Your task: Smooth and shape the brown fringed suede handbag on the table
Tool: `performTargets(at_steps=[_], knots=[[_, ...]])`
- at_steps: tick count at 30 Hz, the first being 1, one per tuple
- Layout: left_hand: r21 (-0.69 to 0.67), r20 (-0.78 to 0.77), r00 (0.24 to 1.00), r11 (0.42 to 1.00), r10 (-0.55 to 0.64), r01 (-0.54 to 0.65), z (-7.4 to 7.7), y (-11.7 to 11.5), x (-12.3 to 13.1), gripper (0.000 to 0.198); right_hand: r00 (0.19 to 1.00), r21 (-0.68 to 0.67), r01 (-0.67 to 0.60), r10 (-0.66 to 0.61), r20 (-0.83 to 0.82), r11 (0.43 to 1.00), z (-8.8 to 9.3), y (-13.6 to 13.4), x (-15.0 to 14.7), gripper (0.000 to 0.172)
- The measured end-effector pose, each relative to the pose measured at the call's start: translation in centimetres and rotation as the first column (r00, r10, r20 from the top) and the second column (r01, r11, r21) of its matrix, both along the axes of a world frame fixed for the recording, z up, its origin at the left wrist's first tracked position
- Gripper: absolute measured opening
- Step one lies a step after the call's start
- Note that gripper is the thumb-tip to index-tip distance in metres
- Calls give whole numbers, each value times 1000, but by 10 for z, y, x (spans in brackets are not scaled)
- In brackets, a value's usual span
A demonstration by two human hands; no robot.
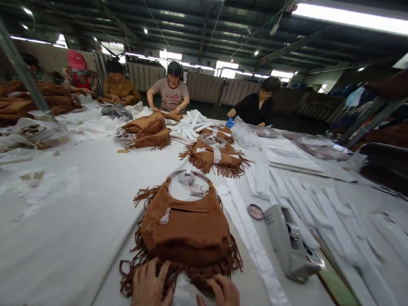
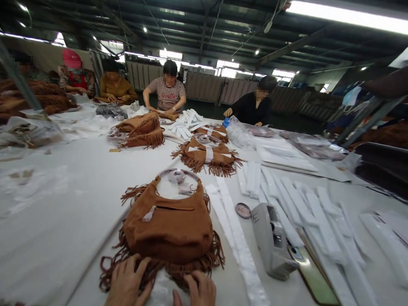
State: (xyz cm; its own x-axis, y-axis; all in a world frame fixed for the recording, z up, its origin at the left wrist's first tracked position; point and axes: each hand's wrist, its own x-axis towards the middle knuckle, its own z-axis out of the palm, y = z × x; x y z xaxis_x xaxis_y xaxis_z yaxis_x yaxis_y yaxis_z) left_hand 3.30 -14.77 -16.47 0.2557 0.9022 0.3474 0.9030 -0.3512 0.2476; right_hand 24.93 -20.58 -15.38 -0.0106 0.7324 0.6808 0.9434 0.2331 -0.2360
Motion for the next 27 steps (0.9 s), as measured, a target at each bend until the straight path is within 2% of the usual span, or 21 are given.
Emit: performTargets(at_steps=[3,6,8,11,13,15,18,21,24,27], knots=[[1,31,999,1000,29,-29,3,-1,3,43,998,-75,58,-58,10,995,6,8,3,44],[40,22,998,998,51,-52,2,-2,6,46,991,-134,84,-69,114,987,2,15,5,57],[42,-22,998,997,60,-59,-1,-1,7,47,982,-143,95,-69,178,985,-2,17,5,57],[11,-89,995,999,41,-40,-11,4,1,35,976,-194,145,-109,188,970,-5,19,4,39],[-3,-97,995,1000,-22,22,-19,12,-6,33,978,-252,166,-126,165,953,-6,22,3,22],[4,-78,991,994,-107,108,-27,22,-15,35,981,-281,157,-116,158,947,-8,27,5,13],[12,-30,974,974,-225,226,-29,36,-27,40,976,-232,120,-72,206,965,-10,38,12,10],[25,-14,949,948,-316,317,-21,46,-39,42,963,-141,12,27,269,990,-12,49,23,18],[94,-60,949,944,-311,315,-14,50,-47,36,950,-86,-80,102,294,993,-15,55,33,30],[139,-102,956,948,-274,286,-19,48,-54,36,947,-89,-96,119,298,991,-17,52,41,33]])
